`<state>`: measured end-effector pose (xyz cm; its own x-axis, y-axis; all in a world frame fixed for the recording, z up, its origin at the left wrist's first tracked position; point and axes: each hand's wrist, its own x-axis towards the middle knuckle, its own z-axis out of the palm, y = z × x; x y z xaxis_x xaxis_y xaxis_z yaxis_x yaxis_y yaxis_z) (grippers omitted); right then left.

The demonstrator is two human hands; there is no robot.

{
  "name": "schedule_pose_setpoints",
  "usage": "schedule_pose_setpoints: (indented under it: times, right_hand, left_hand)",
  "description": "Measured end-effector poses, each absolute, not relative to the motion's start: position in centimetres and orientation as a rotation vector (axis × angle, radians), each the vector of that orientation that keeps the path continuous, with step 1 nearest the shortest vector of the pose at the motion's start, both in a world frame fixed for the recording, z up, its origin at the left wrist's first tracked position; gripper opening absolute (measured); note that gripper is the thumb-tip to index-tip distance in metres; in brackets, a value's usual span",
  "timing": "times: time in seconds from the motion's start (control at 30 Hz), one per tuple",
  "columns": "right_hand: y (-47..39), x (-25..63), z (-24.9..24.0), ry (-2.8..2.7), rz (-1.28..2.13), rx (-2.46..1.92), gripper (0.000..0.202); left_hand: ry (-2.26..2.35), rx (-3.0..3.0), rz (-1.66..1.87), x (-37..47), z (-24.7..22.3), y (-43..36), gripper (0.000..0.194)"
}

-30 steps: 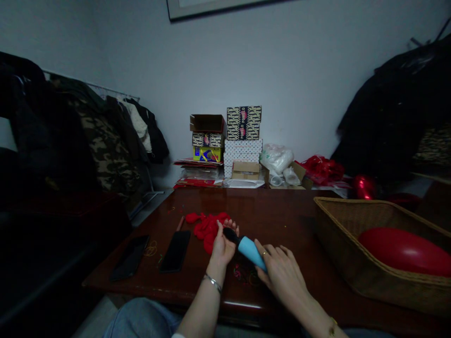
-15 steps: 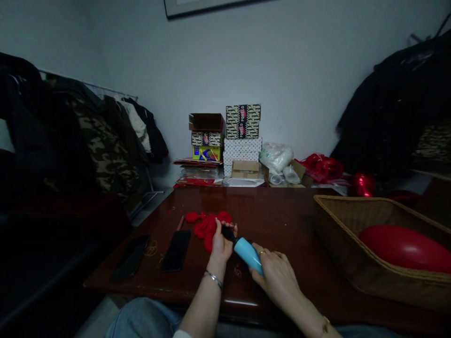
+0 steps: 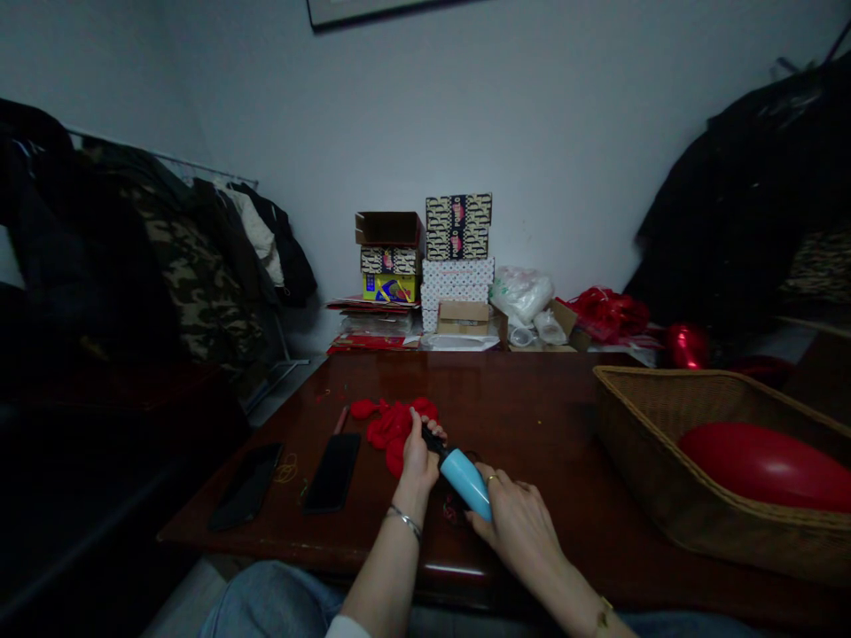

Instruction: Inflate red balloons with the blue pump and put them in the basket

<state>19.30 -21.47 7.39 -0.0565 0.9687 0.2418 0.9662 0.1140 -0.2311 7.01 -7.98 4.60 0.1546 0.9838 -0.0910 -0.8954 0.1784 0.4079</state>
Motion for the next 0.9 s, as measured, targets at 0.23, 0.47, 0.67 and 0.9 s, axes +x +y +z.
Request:
schedule_pose_setpoints:
  times: [0.23,0.47,0.67,0.9]
  right_hand:
    - [-21.4,19.1,7.2,-2.047,0.075,-1.914,0.053]
    - [-21.9,18.8,7.4,-2.062,-0.010,-1.934,0.052]
    - [-23.0,19.9,6.6,-2.089,-0.086,-1.877,0.050]
    - [-24.0,21.5,5.4,-2.069,-0.063,-1.834,0.048]
  left_hand:
    - [0.423,0.314,1.383,7.2,4.8,-8.3,0.034]
    - [0.530,0.300,1.440,7.3,4.4,-6.7,0.033]
    - [0.504,0.259,1.475,5.4,5.3,-4.8,0.031]
    - [0.426,0.235,1.456,4.2,6.2,-4.6,0.033]
